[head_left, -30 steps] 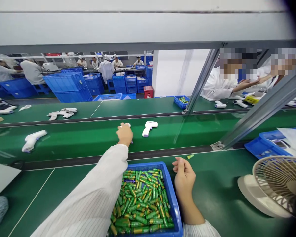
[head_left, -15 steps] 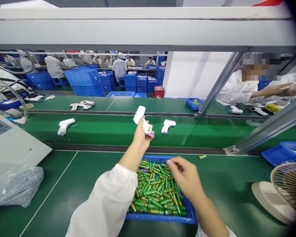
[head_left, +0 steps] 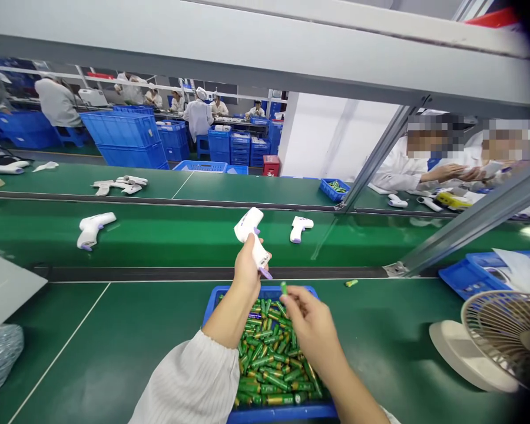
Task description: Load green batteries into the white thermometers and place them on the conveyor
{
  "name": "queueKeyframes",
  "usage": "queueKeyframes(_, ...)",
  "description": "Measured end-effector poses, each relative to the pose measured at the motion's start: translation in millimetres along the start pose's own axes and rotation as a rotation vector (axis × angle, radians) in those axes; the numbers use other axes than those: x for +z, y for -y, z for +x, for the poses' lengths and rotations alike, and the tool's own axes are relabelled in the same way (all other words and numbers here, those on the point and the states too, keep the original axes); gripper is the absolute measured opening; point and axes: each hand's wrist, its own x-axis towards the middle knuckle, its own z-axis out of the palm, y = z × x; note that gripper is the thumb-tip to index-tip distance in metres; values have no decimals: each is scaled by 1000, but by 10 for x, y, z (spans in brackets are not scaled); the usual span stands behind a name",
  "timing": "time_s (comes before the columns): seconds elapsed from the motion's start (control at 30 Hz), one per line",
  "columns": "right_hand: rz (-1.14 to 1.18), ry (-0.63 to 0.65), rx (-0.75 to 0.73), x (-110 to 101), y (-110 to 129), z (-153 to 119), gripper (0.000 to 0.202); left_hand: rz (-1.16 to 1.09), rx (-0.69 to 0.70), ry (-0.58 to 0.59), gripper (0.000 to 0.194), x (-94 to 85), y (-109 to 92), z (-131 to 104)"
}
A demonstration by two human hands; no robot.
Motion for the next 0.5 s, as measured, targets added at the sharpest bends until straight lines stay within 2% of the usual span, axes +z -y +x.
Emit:
queueKeyframes(0.07,250,-123,67,-66,-17,41,30,86,-41,61,39,41,78,-53)
queueKeyframes(0.17,414,-62,119,-120,-11,83,29,138,-129,154,45,113,205,-136)
queueKeyframes(0.27,458,-24,174,-143,-3,101,27,136,-138,165,47,156,269,-176)
queueKeyframes(0.5,455,-17,212,-150,-18,102,28,202,-71,150,54,127,241,-141)
